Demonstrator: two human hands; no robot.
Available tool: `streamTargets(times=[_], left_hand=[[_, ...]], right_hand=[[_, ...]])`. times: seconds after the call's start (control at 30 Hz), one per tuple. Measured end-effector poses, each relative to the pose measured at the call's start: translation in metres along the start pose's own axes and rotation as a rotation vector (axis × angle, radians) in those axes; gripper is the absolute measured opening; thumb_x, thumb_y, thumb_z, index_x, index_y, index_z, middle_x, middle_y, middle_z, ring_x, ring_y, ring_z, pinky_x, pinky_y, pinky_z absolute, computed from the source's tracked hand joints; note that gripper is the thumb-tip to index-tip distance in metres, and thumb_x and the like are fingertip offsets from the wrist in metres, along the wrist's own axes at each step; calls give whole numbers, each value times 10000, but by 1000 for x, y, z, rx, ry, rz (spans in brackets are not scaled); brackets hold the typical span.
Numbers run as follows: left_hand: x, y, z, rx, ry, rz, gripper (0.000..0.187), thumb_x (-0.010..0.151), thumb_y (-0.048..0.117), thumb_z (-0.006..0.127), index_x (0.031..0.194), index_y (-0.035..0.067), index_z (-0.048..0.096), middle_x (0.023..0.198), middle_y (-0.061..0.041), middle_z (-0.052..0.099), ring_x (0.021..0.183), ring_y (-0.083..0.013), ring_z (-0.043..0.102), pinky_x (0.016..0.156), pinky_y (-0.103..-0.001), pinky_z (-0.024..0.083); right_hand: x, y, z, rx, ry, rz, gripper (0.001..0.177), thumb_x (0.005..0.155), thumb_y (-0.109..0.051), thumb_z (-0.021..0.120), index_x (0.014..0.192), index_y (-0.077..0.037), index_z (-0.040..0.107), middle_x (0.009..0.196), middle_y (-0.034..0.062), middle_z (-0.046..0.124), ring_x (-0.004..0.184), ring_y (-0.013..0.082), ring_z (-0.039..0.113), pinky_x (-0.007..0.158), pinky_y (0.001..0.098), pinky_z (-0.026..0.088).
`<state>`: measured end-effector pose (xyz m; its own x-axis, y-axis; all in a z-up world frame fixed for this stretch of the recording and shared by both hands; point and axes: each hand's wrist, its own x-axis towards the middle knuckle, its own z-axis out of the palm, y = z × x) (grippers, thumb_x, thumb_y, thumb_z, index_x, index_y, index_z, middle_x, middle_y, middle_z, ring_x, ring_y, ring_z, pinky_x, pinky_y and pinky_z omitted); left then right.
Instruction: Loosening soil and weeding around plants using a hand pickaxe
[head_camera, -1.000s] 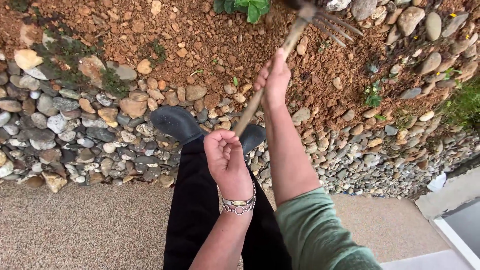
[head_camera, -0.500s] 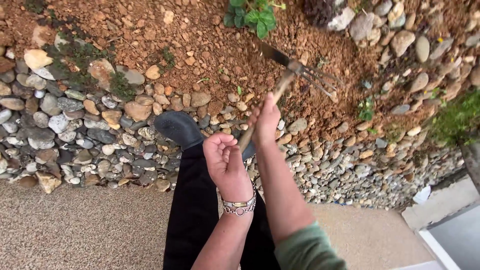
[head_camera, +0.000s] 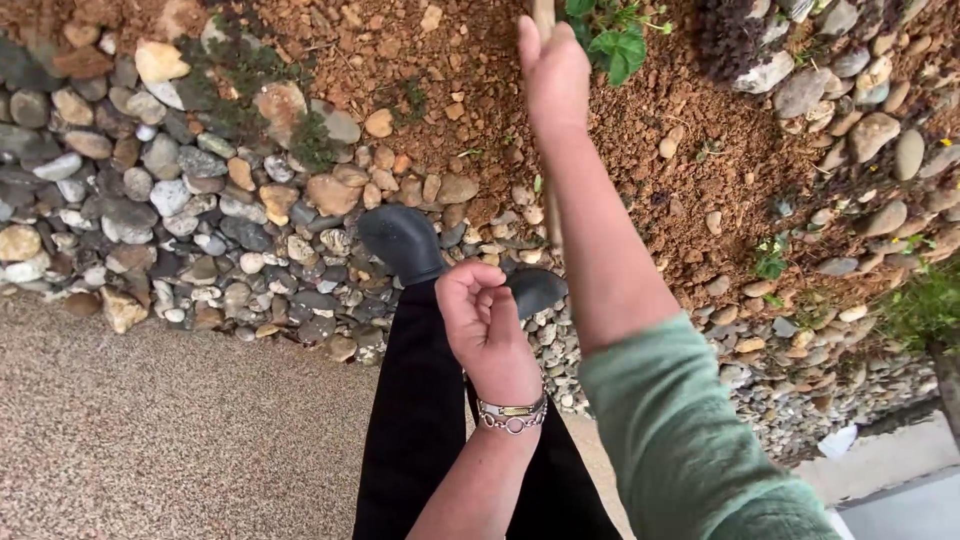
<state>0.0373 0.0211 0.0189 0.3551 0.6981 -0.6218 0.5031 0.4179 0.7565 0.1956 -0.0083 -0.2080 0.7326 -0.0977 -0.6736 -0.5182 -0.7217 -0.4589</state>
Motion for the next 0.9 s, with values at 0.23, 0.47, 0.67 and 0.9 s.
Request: streamTargets(times=[0.23, 0.47, 0.67, 0.9], left_hand=[[-5, -4, 4, 17, -1, -12, 310, 798, -125, 415, 988, 77, 554, 991, -50, 544, 889, -137, 515, 791, -247, 441], [-4, 2, 5, 49, -5, 1, 251, 837, -74, 443, 1001, 73, 564, 1020, -51, 540, 925, -146, 518, 824, -259, 447], [-5, 0, 8, 40, 40, 22, 283, 812, -130, 480, 953, 100, 567, 1004, -19, 507, 936, -139, 490, 792, -259, 438], [-4, 2, 6, 57, 46, 18, 310, 805, -146, 470, 950, 110, 566, 1000, -10, 506, 942, -142, 497, 787, -261, 444]], right_hand=[[-38, 11, -33, 240, 30, -53, 322, 1065, -361, 412, 874, -127, 523, 663, -71, 486, 464, 24, 376, 353, 181, 343], [-66, -46, -74, 139, -458, 191, 432, 1128, -392, 373, 824, -112, 501, 549, -69, 467, 352, 45, 430, 294, 156, 442], [-153, -6, -89, 749, -462, 329, 407, 1066, -426, 449, 809, -113, 494, 514, -74, 365, 307, 28, 375, 277, 182, 384], [-123, 20, -45, 473, -334, 367, 328, 1095, -372, 430, 917, -109, 510, 546, -78, 430, 346, 49, 411, 287, 170, 395]])
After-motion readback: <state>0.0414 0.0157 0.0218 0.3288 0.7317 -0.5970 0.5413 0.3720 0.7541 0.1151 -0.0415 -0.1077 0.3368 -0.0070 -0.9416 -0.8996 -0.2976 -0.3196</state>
